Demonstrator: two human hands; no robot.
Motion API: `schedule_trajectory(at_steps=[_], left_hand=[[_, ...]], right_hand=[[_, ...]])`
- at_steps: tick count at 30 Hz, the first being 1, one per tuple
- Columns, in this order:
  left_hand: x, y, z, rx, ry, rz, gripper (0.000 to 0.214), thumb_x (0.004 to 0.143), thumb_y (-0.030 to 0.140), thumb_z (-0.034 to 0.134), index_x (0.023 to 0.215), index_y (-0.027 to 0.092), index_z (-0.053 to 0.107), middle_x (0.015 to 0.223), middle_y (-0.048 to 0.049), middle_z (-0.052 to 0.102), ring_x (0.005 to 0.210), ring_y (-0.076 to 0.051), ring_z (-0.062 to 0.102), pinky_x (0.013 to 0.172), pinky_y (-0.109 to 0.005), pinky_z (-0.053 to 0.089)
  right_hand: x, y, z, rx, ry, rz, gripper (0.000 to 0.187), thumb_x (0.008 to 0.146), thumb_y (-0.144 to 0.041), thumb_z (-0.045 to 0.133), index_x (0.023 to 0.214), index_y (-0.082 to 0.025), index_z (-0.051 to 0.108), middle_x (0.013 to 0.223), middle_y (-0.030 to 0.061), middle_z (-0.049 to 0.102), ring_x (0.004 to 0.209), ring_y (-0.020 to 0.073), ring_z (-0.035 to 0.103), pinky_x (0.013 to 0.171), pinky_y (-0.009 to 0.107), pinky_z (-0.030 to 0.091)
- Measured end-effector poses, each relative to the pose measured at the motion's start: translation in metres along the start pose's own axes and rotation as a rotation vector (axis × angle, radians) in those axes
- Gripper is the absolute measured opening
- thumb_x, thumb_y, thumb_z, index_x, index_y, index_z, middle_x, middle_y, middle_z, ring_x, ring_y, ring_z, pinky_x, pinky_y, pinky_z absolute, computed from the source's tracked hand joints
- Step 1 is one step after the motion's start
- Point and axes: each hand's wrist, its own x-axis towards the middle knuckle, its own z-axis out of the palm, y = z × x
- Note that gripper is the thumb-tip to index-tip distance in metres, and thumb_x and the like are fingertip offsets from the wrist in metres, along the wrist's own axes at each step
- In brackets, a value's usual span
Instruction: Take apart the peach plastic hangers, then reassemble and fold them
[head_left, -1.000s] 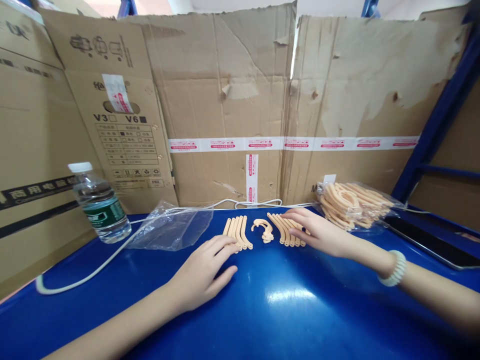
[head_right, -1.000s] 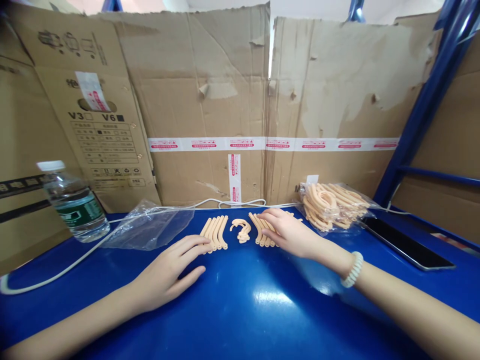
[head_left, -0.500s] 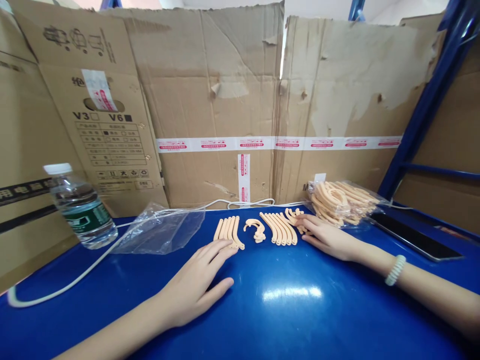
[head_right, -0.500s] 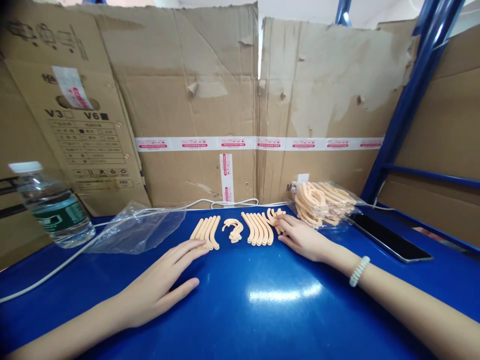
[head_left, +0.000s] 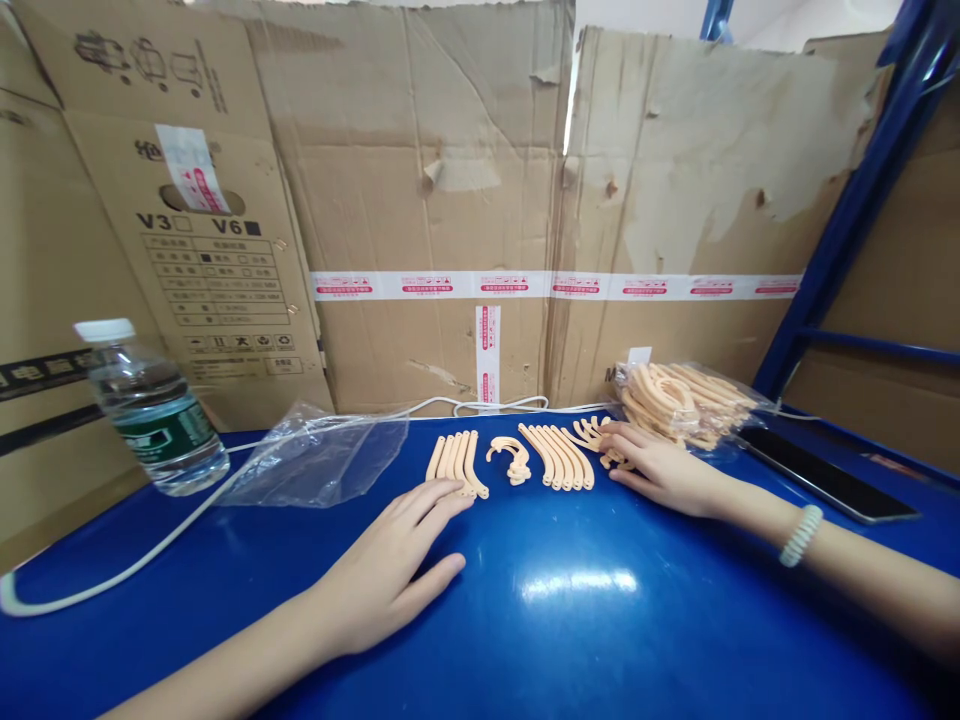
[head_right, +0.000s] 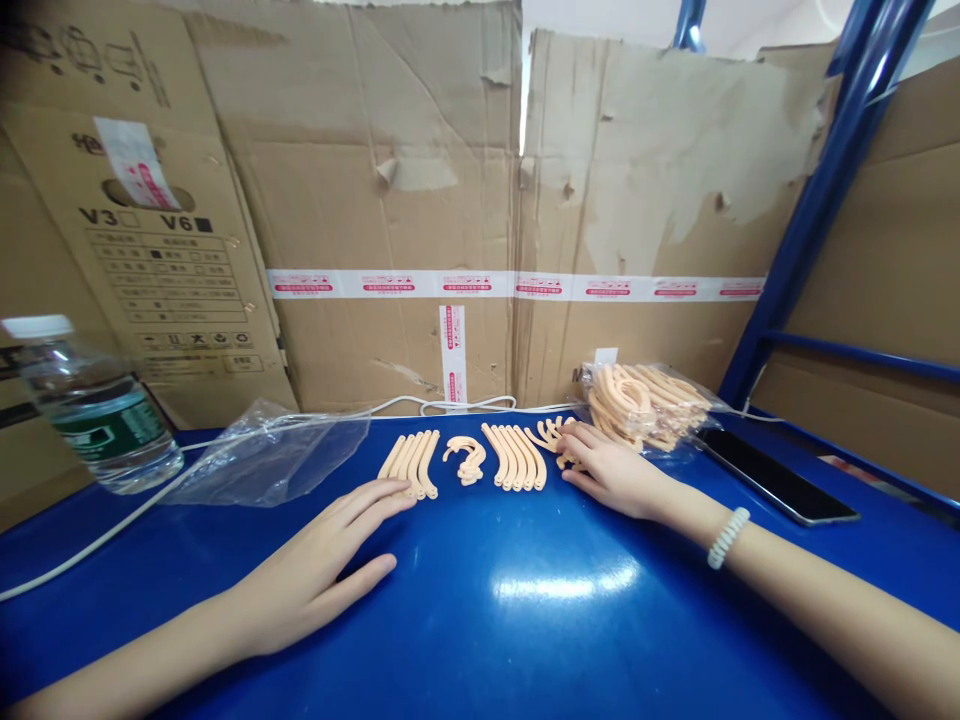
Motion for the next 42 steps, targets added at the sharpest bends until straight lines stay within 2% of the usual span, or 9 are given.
schedule_trajectory(at_steps=[4, 7, 13, 22, 28, 31, 34, 38, 42], left_hand=[[0.001, 0.001, 0.000, -0.007, -0.004, -0.022, 0.043, 0.097, 0.033, 0.049, 0.140, 0.030, 0.045, 0.146, -0.0062, 0.050, 0.134, -0.027, 0.046, 0.111, -0.048, 0.041], [0.001, 0.002, -0.001, -0.017, -0.010, -0.022, 0.043, 0.097, 0.033, 0.048, 0.140, 0.031, 0.044, 0.147, -0.0048, 0.049, 0.134, -0.027, 0.046, 0.112, -0.047, 0.041], [0.002, 0.001, -0.002, -0.021, -0.036, -0.032, 0.043, 0.098, 0.033, 0.048, 0.140, 0.031, 0.044, 0.147, -0.0055, 0.048, 0.136, -0.027, 0.044, 0.113, -0.049, 0.039], [0.002, 0.002, -0.003, -0.021, -0.052, -0.041, 0.043, 0.097, 0.033, 0.048, 0.140, 0.030, 0.044, 0.148, -0.0061, 0.047, 0.136, -0.026, 0.044, 0.114, -0.049, 0.037], [0.005, 0.004, -0.005, 0.039, -0.069, -0.041, 0.044, 0.097, 0.036, 0.047, 0.141, 0.029, 0.044, 0.149, -0.0058, 0.047, 0.138, -0.026, 0.042, 0.114, -0.050, 0.036], [0.012, 0.008, -0.004, 0.112, -0.137, -0.085, 0.053, 0.097, 0.045, 0.045, 0.146, 0.026, 0.040, 0.155, -0.0070, 0.040, 0.144, -0.030, 0.032, 0.117, -0.056, 0.028], [0.020, 0.015, -0.002, 0.129, -0.266, -0.162, 0.067, 0.096, 0.060, 0.037, 0.153, 0.025, 0.029, 0.161, -0.0082, 0.025, 0.148, -0.035, 0.019, 0.116, -0.064, 0.019], [0.029, 0.024, -0.001, 0.112, -0.403, -0.221, 0.078, 0.093, 0.069, 0.028, 0.156, 0.025, 0.016, 0.162, -0.0070, 0.009, 0.149, -0.036, 0.006, 0.116, -0.067, 0.011], [0.036, 0.019, -0.001, 0.114, -0.422, -0.246, 0.082, 0.092, 0.072, 0.026, 0.156, 0.023, 0.016, 0.162, -0.0071, 0.007, 0.149, -0.035, 0.003, 0.117, -0.063, 0.010]], right_hand=[[0.003, 0.007, -0.002, 0.033, -0.071, 0.040, 0.043, 0.096, -0.045, 0.043, 0.127, -0.017, 0.056, 0.149, 0.0192, 0.041, 0.139, 0.0341, 0.038, 0.113, 0.053, 0.033], [0.006, 0.011, -0.003, 0.100, -0.118, 0.079, 0.045, 0.095, -0.051, 0.043, 0.125, -0.020, 0.057, 0.152, 0.0156, 0.037, 0.139, 0.0331, 0.037, 0.112, 0.050, 0.035], [0.014, 0.013, 0.001, 0.117, -0.141, 0.097, 0.052, 0.094, -0.058, 0.042, 0.127, -0.020, 0.057, 0.150, 0.0165, 0.037, 0.138, 0.0323, 0.040, 0.112, 0.046, 0.036], [0.016, 0.010, 0.010, 0.076, -0.076, 0.132, 0.055, 0.095, -0.055, 0.037, 0.128, -0.015, 0.055, 0.138, 0.0187, 0.052, 0.133, 0.0329, 0.047, 0.111, 0.050, 0.037], [0.014, -0.034, 0.000, 0.029, 0.002, 0.145, 0.067, 0.098, -0.053, 0.031, 0.147, -0.008, 0.037, 0.153, 0.0226, 0.037, 0.143, 0.0329, 0.032, 0.116, 0.054, 0.028], [0.015, -0.069, 0.000, 0.036, -0.082, 0.057, 0.075, 0.097, -0.058, 0.033, 0.152, -0.007, 0.030, 0.158, 0.0200, 0.028, 0.148, 0.0328, 0.020, 0.119, 0.054, 0.022], [0.020, -0.094, 0.007, 0.049, -0.223, 0.076, 0.087, 0.095, -0.066, 0.032, 0.154, -0.003, 0.022, 0.160, 0.0196, 0.012, 0.148, 0.0344, 0.007, 0.120, 0.055, 0.016], [0.029, -0.100, 0.017, 0.037, -0.306, 0.127, 0.093, 0.094, -0.071, 0.024, 0.154, 0.000, 0.016, 0.160, 0.0196, 0.002, 0.148, 0.0334, 0.000, 0.121, 0.052, 0.010], [0.039, -0.088, 0.025, 0.029, -0.290, 0.143, 0.094, 0.094, -0.071, 0.022, 0.153, 0.001, 0.014, 0.160, 0.0196, 0.003, 0.148, 0.0322, 0.000, 0.121, 0.050, 0.010]])
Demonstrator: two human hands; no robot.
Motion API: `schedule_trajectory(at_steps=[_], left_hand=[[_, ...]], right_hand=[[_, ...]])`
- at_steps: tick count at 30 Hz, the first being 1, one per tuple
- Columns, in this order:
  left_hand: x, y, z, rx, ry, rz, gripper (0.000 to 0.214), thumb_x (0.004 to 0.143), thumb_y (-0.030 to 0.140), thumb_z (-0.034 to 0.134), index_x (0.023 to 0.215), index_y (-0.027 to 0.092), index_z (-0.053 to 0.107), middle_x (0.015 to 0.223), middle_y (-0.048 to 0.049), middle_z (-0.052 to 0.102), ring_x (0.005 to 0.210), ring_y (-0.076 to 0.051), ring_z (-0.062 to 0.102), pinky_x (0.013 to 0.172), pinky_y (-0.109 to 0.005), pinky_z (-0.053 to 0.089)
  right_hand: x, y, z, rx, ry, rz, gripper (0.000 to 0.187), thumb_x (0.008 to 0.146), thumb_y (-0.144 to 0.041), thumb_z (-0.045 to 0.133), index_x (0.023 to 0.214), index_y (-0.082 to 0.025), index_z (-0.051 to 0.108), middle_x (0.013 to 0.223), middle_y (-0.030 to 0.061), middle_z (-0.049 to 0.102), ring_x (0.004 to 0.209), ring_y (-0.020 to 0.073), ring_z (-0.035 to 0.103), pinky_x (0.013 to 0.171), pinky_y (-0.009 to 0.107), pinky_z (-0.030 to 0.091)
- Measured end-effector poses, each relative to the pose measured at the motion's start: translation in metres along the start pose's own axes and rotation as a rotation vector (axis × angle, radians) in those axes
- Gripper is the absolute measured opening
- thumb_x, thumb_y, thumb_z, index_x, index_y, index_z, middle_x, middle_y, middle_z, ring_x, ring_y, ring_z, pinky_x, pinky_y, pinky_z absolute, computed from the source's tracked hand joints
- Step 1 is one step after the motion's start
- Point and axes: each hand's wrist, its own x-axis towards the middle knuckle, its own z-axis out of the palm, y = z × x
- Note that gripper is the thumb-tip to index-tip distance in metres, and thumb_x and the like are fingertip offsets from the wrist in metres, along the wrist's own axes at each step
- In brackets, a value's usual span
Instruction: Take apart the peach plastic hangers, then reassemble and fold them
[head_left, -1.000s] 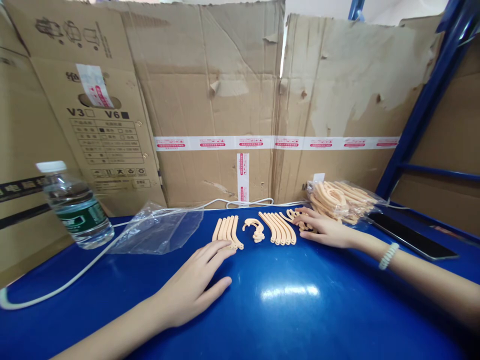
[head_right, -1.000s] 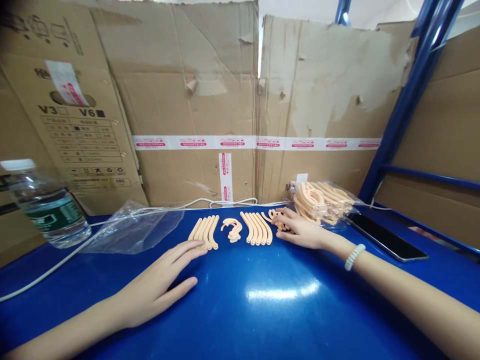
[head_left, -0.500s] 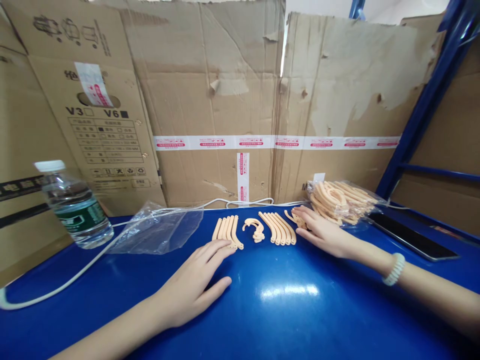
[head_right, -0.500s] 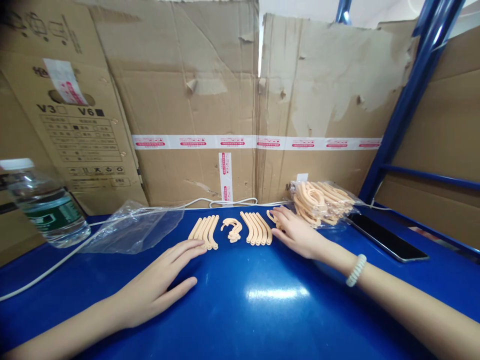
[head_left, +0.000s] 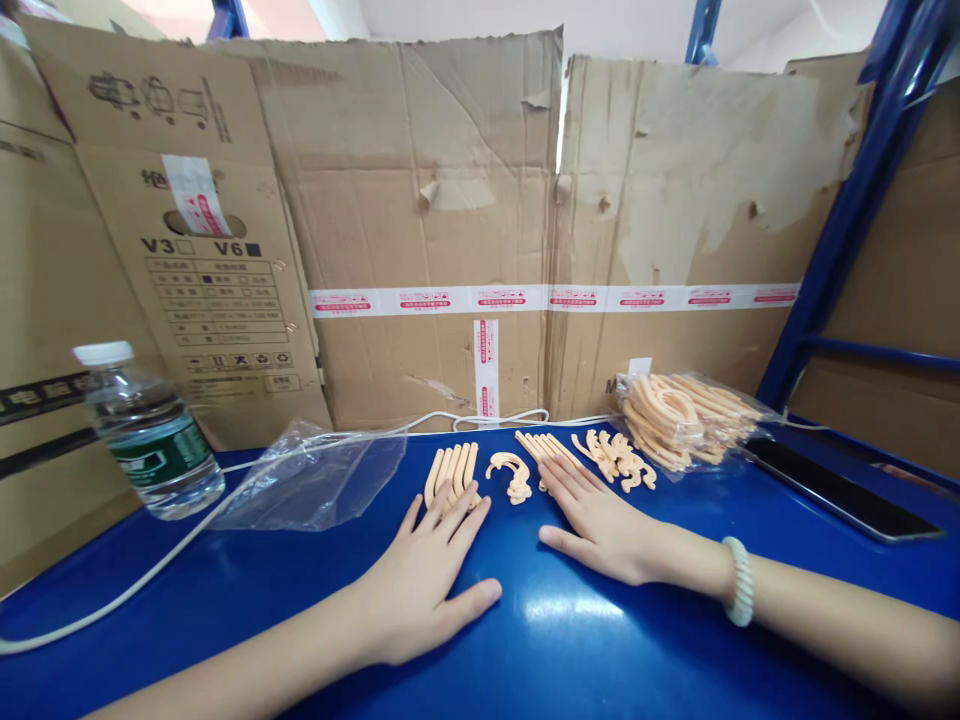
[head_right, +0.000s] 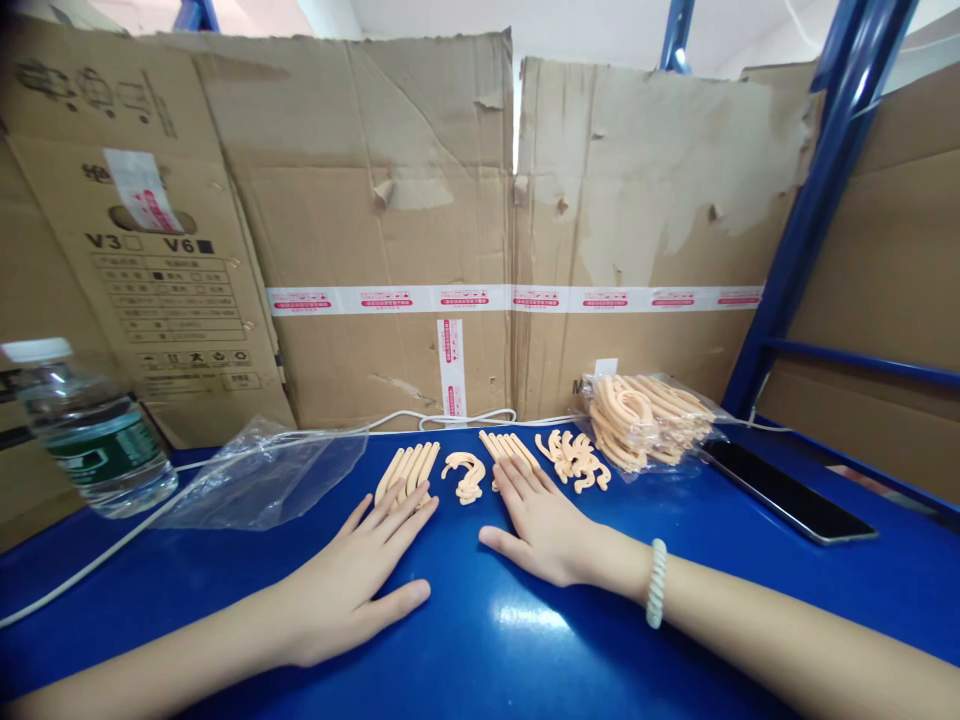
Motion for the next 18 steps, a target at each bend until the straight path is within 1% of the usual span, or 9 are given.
schedule_trajectory(at_steps=[5, 8, 10, 13, 15, 18], left_hand=[[0.017, -0.016, -0.002, -0.011, 0.011, 0.015, 0.083, 0.093, 0.071, 0.027, 0.156, 0.018, 0.018, 0.162, -0.0110, 0.011, 0.149, -0.034, 0.006, 0.119, -0.060, 0.012], [0.023, -0.021, 0.000, -0.026, 0.055, 0.030, 0.081, 0.094, 0.068, 0.031, 0.155, 0.018, 0.020, 0.161, -0.0129, 0.013, 0.149, -0.035, 0.008, 0.118, -0.061, 0.013], [0.024, -0.022, 0.002, -0.029, 0.077, 0.041, 0.080, 0.094, 0.068, 0.032, 0.155, 0.018, 0.022, 0.161, -0.0136, 0.015, 0.149, -0.035, 0.009, 0.117, -0.062, 0.014], [0.024, -0.023, 0.005, -0.033, 0.101, 0.053, 0.078, 0.094, 0.067, 0.033, 0.154, 0.018, 0.025, 0.160, -0.0141, 0.017, 0.148, -0.036, 0.011, 0.117, -0.062, 0.016], [0.024, -0.023, 0.007, -0.034, 0.113, 0.056, 0.078, 0.094, 0.067, 0.034, 0.154, 0.019, 0.025, 0.160, -0.0139, 0.018, 0.148, -0.036, 0.011, 0.117, -0.062, 0.016], [0.024, -0.023, 0.007, -0.027, 0.110, 0.047, 0.078, 0.094, 0.067, 0.033, 0.155, 0.018, 0.024, 0.161, -0.0129, 0.017, 0.148, -0.035, 0.010, 0.118, -0.060, 0.015]], right_hand=[[0.016, 0.015, 0.007, 0.044, 0.114, 0.009, 0.093, 0.093, -0.071, 0.025, 0.153, 0.001, 0.023, 0.160, 0.0218, 0.012, 0.149, 0.0337, 0.008, 0.121, 0.051, 0.014], [0.018, 0.014, 0.007, 0.059, 0.195, 0.003, 0.089, 0.095, -0.067, 0.029, 0.152, 0.001, 0.025, 0.159, 0.0239, 0.016, 0.148, 0.0349, 0.012, 0.120, 0.054, 0.018], [0.017, 0.006, 0.003, 0.043, 0.271, -0.060, 0.082, 0.096, -0.061, 0.035, 0.152, -0.001, 0.025, 0.159, 0.0237, 0.019, 0.148, 0.0338, 0.015, 0.119, 0.054, 0.020], [0.017, -0.012, -0.006, 0.017, 0.356, -0.213, 0.063, 0.098, -0.038, 0.043, 0.152, -0.010, 0.029, 0.158, 0.0194, 0.027, 0.148, 0.0315, 0.021, 0.117, 0.054, 0.028], [0.021, -0.023, -0.010, 0.004, 0.335, -0.249, 0.058, 0.095, -0.024, 0.044, 0.150, -0.012, 0.033, 0.157, 0.0192, 0.032, 0.147, 0.0322, 0.024, 0.115, 0.055, 0.032], [0.036, -0.030, -0.011, 0.000, 0.218, -0.208, 0.057, 0.092, -0.017, 0.044, 0.148, -0.007, 0.036, 0.153, 0.0228, 0.038, 0.145, 0.0328, 0.028, 0.116, 0.053, 0.031]])
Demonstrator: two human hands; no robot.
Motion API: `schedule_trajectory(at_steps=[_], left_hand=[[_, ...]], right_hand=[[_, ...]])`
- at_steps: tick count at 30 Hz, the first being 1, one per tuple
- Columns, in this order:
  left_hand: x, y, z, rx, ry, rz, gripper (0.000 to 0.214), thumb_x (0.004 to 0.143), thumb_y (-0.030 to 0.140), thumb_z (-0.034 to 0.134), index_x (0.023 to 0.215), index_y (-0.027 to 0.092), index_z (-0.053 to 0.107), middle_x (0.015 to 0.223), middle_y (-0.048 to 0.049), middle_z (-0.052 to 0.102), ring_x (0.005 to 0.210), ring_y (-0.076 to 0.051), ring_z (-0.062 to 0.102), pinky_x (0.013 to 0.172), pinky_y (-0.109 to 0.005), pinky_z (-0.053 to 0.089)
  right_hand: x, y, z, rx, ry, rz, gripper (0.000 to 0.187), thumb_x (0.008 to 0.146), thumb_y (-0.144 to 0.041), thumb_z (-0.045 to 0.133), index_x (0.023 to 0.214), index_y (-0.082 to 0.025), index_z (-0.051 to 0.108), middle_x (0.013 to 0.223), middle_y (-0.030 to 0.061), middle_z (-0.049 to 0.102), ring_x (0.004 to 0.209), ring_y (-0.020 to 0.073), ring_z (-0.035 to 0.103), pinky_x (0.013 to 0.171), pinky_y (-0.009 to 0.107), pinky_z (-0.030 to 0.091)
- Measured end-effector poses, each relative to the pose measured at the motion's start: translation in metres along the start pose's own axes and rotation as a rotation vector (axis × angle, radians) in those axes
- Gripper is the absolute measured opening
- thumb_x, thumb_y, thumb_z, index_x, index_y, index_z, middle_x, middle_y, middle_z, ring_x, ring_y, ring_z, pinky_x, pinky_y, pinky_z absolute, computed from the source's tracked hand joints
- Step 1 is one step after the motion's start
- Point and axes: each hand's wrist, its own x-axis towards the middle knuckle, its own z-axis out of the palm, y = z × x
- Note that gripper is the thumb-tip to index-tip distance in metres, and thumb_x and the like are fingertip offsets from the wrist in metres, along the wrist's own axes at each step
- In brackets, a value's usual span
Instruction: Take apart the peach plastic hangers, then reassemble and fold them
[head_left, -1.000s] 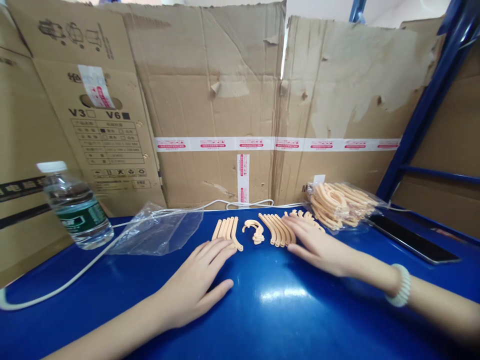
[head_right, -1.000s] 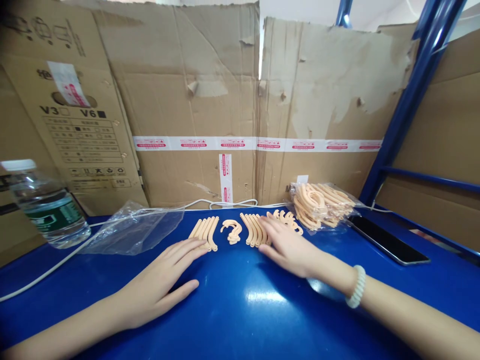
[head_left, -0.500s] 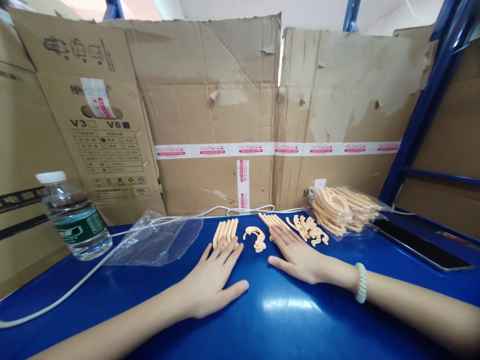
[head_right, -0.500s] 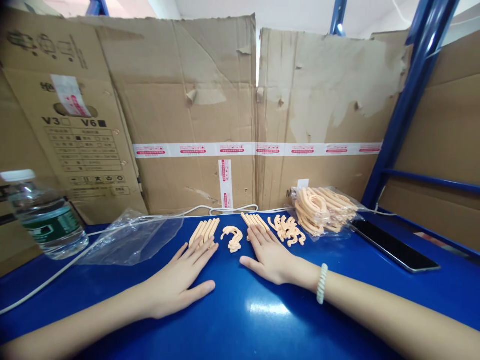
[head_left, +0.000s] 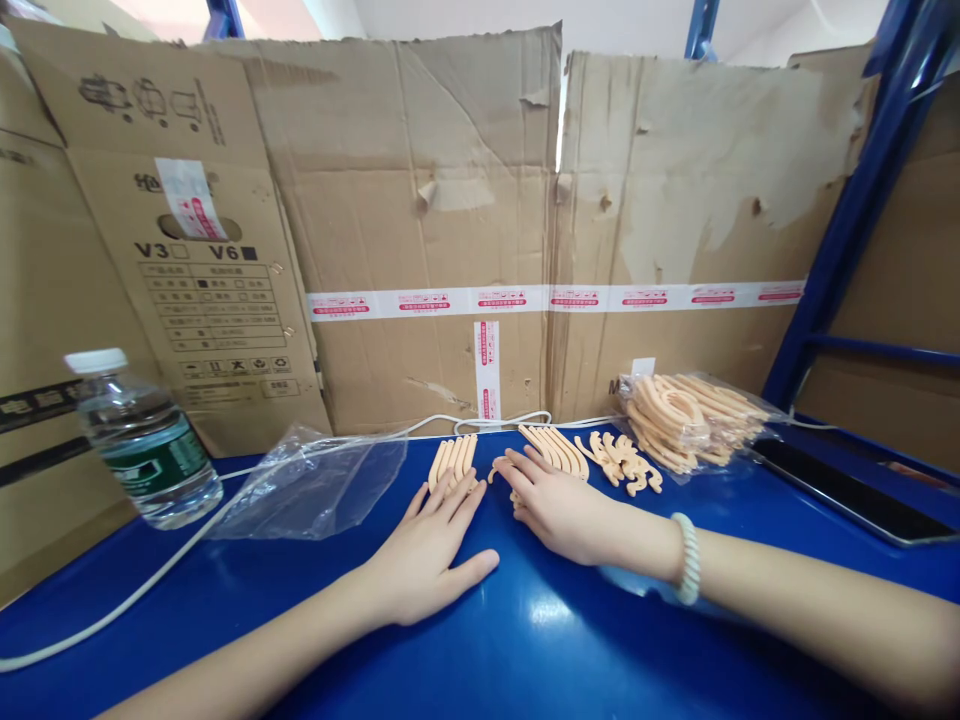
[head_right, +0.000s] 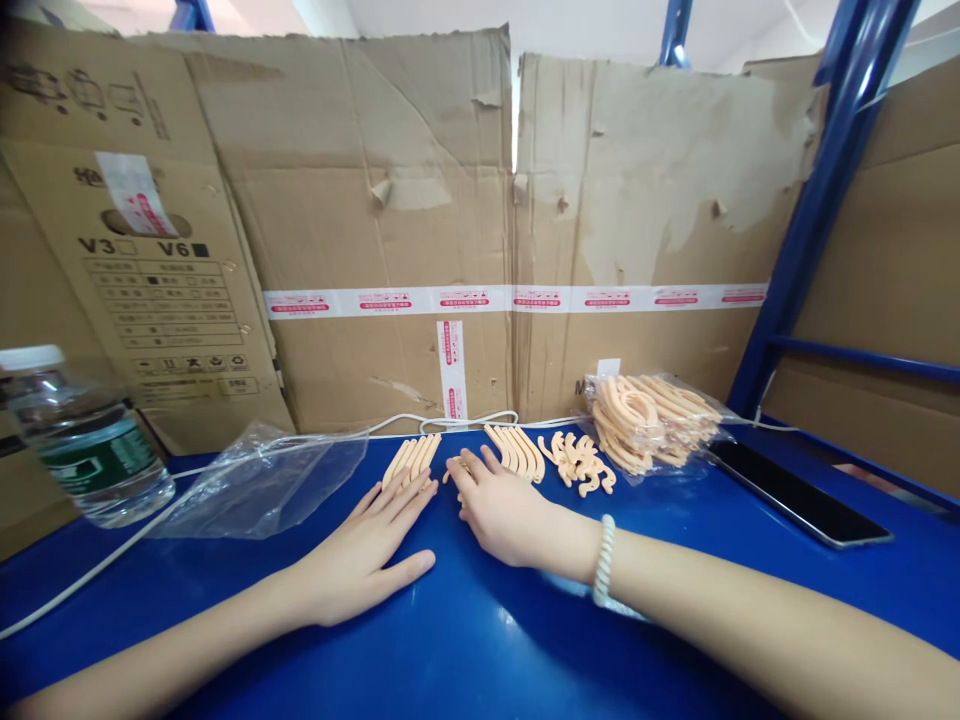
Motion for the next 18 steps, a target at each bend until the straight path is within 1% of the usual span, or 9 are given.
schedule_trajectory(at_steps=[2, 4, 7, 10, 12, 15, 17, 18], left_hand=[[0.000, 0.000, -0.001, 0.003, -0.008, -0.005, 0.078, 0.094, 0.066, 0.034, 0.154, 0.018, 0.025, 0.161, -0.0129, 0.017, 0.149, -0.035, 0.010, 0.118, -0.059, 0.015], [0.000, 0.000, -0.001, -0.002, -0.009, -0.001, 0.078, 0.094, 0.066, 0.034, 0.154, 0.018, 0.025, 0.160, -0.0135, 0.017, 0.148, -0.035, 0.010, 0.118, -0.061, 0.016], [0.000, 0.000, -0.001, -0.010, -0.005, 0.009, 0.078, 0.094, 0.067, 0.033, 0.154, 0.018, 0.024, 0.160, -0.0139, 0.017, 0.148, -0.036, 0.011, 0.117, -0.062, 0.016], [0.001, 0.000, -0.002, 0.005, -0.024, 0.002, 0.080, 0.094, 0.068, 0.032, 0.155, 0.017, 0.023, 0.160, -0.0138, 0.016, 0.148, -0.035, 0.010, 0.117, -0.062, 0.015], [0.002, 0.000, -0.002, 0.010, -0.025, -0.002, 0.079, 0.094, 0.068, 0.032, 0.155, 0.018, 0.024, 0.160, -0.0134, 0.017, 0.148, -0.035, 0.010, 0.118, -0.061, 0.015], [0.002, -0.002, -0.002, -0.003, -0.014, -0.008, 0.078, 0.094, 0.068, 0.030, 0.155, 0.020, 0.025, 0.160, -0.0122, 0.018, 0.148, -0.034, 0.011, 0.118, -0.059, 0.015], [0.003, -0.003, 0.000, -0.021, 0.005, -0.007, 0.077, 0.094, 0.068, 0.031, 0.154, 0.020, 0.026, 0.160, -0.0118, 0.019, 0.148, -0.034, 0.012, 0.118, -0.059, 0.016], [0.003, -0.004, 0.001, -0.029, 0.021, -0.004, 0.077, 0.094, 0.068, 0.032, 0.154, 0.020, 0.028, 0.160, -0.0118, 0.020, 0.148, -0.034, 0.013, 0.118, -0.060, 0.016]], right_hand=[[0.011, 0.004, 0.005, 0.009, -0.045, 0.031, 0.056, 0.093, -0.016, 0.042, 0.147, -0.004, 0.036, 0.152, 0.0240, 0.037, 0.145, 0.0316, 0.029, 0.116, 0.050, 0.031], [0.022, 0.013, 0.010, 0.007, -0.051, 0.060, 0.054, 0.094, -0.014, 0.040, 0.147, -0.003, 0.036, 0.153, 0.0254, 0.035, 0.145, 0.0311, 0.029, 0.116, 0.049, 0.031], [0.038, 0.024, 0.015, -0.002, -0.056, 0.099, 0.053, 0.094, -0.013, 0.039, 0.146, 0.000, 0.036, 0.152, 0.0280, 0.035, 0.144, 0.0322, 0.030, 0.116, 0.051, 0.030], [0.044, 0.027, 0.014, -0.002, -0.042, 0.118, 0.056, 0.095, -0.020, 0.044, 0.147, -0.002, 0.036, 0.153, 0.0277, 0.033, 0.144, 0.0352, 0.029, 0.115, 0.056, 0.027], [0.039, 0.025, 0.008, 0.004, -0.002, 0.119, 0.060, 0.095, -0.026, 0.044, 0.150, -0.005, 0.030, 0.156, 0.0244, 0.029, 0.146, 0.0350, 0.023, 0.116, 0.059, 0.024], [0.013, 0.027, -0.004, 0.006, 0.063, 0.095, 0.061, 0.096, -0.025, 0.038, 0.154, -0.011, 0.023, 0.160, 0.0158, 0.026, 0.149, 0.0291, 0.017, 0.119, 0.055, 0.021], [-0.013, 0.039, -0.011, -0.022, 0.090, 0.073, 0.059, 0.096, -0.025, 0.038, 0.153, -0.014, 0.027, 0.159, 0.0126, 0.029, 0.148, 0.0287, 0.019, 0.119, 0.054, 0.024], [-0.027, 0.048, -0.013, -0.049, 0.107, 0.079, 0.057, 0.097, -0.026, 0.038, 0.152, -0.017, 0.030, 0.158, 0.0126, 0.032, 0.147, 0.0309, 0.022, 0.117, 0.058, 0.025]])
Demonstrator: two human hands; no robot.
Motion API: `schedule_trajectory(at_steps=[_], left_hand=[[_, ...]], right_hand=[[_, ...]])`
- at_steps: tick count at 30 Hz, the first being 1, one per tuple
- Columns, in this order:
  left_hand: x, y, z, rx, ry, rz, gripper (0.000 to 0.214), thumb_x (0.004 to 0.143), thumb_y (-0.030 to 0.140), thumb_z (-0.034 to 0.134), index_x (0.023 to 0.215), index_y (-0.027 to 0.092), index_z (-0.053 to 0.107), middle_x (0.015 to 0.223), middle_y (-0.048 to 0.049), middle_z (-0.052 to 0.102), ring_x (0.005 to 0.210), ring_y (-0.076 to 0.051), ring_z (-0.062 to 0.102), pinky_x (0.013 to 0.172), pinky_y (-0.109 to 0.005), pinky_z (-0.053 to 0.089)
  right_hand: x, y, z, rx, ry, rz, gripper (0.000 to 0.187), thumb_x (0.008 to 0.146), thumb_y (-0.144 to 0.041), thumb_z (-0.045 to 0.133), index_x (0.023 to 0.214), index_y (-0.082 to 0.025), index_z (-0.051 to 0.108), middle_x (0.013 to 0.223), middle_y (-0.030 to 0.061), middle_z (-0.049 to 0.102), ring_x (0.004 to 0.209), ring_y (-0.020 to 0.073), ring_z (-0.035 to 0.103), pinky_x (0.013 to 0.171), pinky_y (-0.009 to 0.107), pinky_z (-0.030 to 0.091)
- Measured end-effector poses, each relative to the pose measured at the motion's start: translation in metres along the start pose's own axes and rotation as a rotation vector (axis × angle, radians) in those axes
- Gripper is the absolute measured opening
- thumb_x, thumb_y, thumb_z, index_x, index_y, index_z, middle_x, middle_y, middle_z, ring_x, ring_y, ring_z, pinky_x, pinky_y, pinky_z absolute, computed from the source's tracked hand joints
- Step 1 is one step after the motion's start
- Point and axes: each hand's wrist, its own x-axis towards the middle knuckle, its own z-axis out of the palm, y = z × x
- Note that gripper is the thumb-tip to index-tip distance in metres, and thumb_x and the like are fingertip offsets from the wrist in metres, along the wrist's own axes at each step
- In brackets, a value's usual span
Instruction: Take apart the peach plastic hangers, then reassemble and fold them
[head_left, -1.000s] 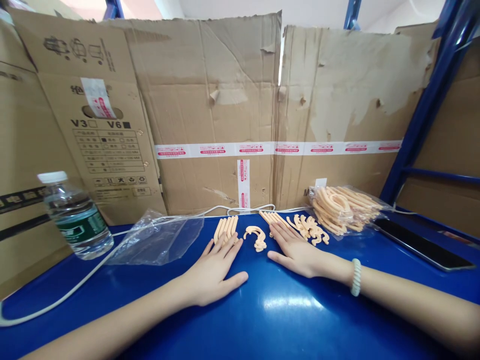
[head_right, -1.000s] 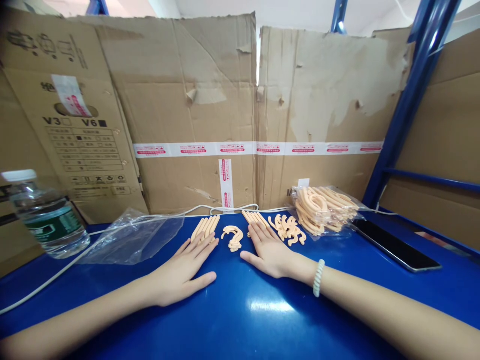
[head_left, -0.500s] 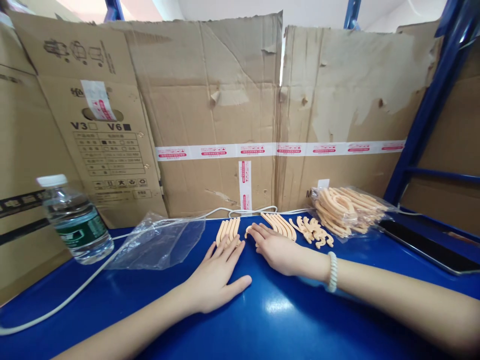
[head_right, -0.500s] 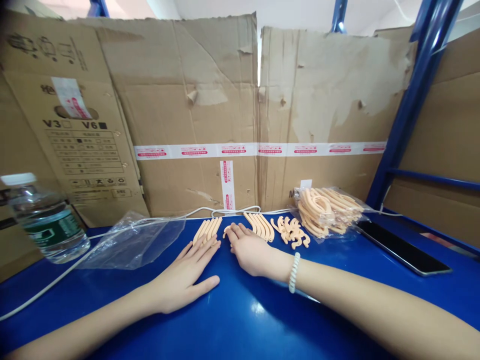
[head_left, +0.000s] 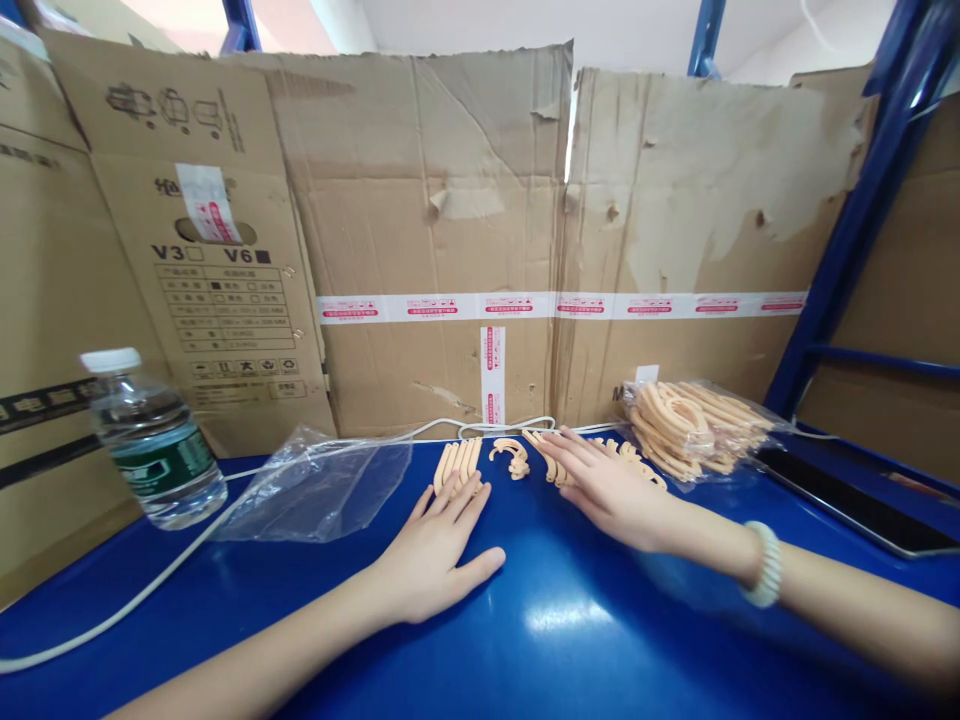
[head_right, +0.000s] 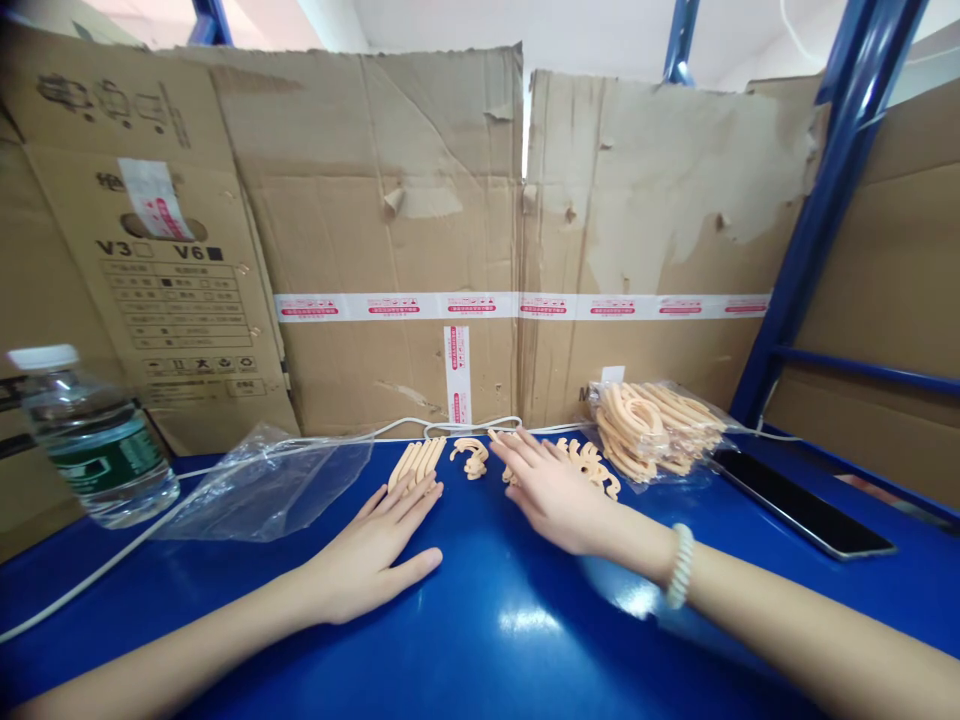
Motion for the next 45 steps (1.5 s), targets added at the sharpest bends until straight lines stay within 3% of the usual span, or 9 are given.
schedule_trajectory(at_steps=[7, 11, 21, 24, 27, 29, 32, 37, 45], left_hand=[[0.001, -0.002, 0.006, -0.026, 0.067, 0.015, 0.074, 0.093, 0.066, 0.036, 0.152, 0.021, 0.032, 0.159, -0.0122, 0.025, 0.147, -0.036, 0.016, 0.117, -0.062, 0.017], [0.000, -0.001, 0.005, -0.007, 0.038, -0.009, 0.074, 0.094, 0.065, 0.035, 0.152, 0.019, 0.031, 0.159, -0.0119, 0.023, 0.148, -0.035, 0.014, 0.118, -0.060, 0.016], [0.000, 0.000, 0.004, -0.028, 0.024, -0.011, 0.073, 0.094, 0.065, 0.036, 0.153, 0.022, 0.030, 0.160, -0.0115, 0.025, 0.148, -0.034, 0.015, 0.118, -0.060, 0.015], [0.002, -0.004, 0.005, -0.177, 0.178, -0.025, 0.071, 0.093, 0.057, 0.045, 0.152, 0.022, 0.030, 0.160, -0.0121, 0.026, 0.149, -0.033, 0.016, 0.119, -0.057, 0.018], [0.005, -0.014, 0.007, -0.378, 0.443, -0.069, 0.055, 0.094, 0.040, 0.045, 0.145, 0.021, 0.037, 0.154, -0.0130, 0.040, 0.144, -0.028, 0.033, 0.118, -0.052, 0.026], [0.007, -0.021, 0.008, -0.432, 0.515, -0.119, 0.044, 0.093, 0.032, 0.043, 0.136, 0.020, 0.043, 0.145, -0.0131, 0.051, 0.136, -0.027, 0.045, 0.114, -0.051, 0.034], [0.007, -0.026, 0.008, -0.455, 0.532, -0.165, 0.037, 0.089, 0.027, 0.045, 0.125, 0.020, 0.049, 0.134, -0.0123, 0.059, 0.128, -0.027, 0.053, 0.108, -0.051, 0.041], [0.006, -0.022, 0.008, -0.465, 0.549, -0.163, 0.031, 0.085, 0.026, 0.050, 0.115, 0.021, 0.054, 0.122, -0.0089, 0.064, 0.119, -0.026, 0.059, 0.104, -0.049, 0.045], [-0.002, -0.006, -0.003, -0.397, 0.644, -0.121, 0.021, 0.087, 0.023, 0.050, 0.107, 0.023, 0.056, 0.112, -0.0078, 0.065, 0.109, -0.026, 0.061, 0.097, -0.049, 0.049]], right_hand=[[-0.060, 0.062, -0.002, -0.059, -0.075, 0.191, 0.059, 0.098, -0.047, 0.038, 0.151, -0.020, 0.034, 0.158, 0.0158, 0.031, 0.146, 0.0354, 0.022, 0.116, 0.059, 0.026], [-0.052, 0.066, 0.005, 0.027, -0.115, 0.156, 0.060, 0.100, -0.052, 0.031, 0.147, -0.017, 0.041, 0.158, 0.0171, 0.030, 0.147, 0.0326, 0.021, 0.118, 0.056, 0.022], [-0.026, 0.087, 0.023, 0.071, -0.004, 0.138, 0.056, 0.098, -0.053, 0.034, 0.140, -0.020, 0.048, 0.149, 0.0152, 0.045, 0.143, 0.0319, 0.034, 0.116, 0.054, 0.028], [-0.029, 0.088, 0.025, 0.042, 0.027, 0.189, 0.061, 0.097, -0.054, 0.035, 0.146, -0.018, 0.040, 0.155, 0.0170, 0.037, 0.146, 0.0368, 0.024, 0.115, 0.061, 0.024], [-0.033, 0.079, 0.018, -0.023, 0.100, 0.191, 0.061, 0.097, -0.051, 0.039, 0.146, -0.014, 0.039, 0.157, 0.0188, 0.030, 0.148, 0.0386, 0.016, 0.116, 0.061, 0.021], [-0.035, 0.064, 0.008, -0.079, 0.170, 0.115, 0.053, 0.098, -0.045, 0.041, 0.141, -0.014, 0.045, 0.151, 0.0193, 0.039, 0.144, 0.0372, 0.027, 0.115, 0.058, 0.026], [-0.039, 0.029, -0.007, -0.023, 0.136, -0.075, 0.034, 0.100, -0.035, 0.039, 0.124, -0.018, 0.057, 0.128, 0.0163, 0.060, 0.121, 0.0303, 0.054, 0.103, 0.051, 0.043], [-0.043, -0.022, -0.016, 0.207, -0.141, -0.329, 0.030, 0.100, -0.029, 0.042, 0.125, -0.021, 0.057, 0.122, 0.0112, 0.060, 0.112, 0.0224, 0.055, 0.100, 0.039, 0.046], [-0.044, -0.016, -0.011, 0.227, -0.158, -0.335, 0.034, 0.100, -0.026, 0.042, 0.130, -0.020, 0.055, 0.127, 0.0126, 0.057, 0.115, 0.0241, 0.052, 0.101, 0.042, 0.043]])
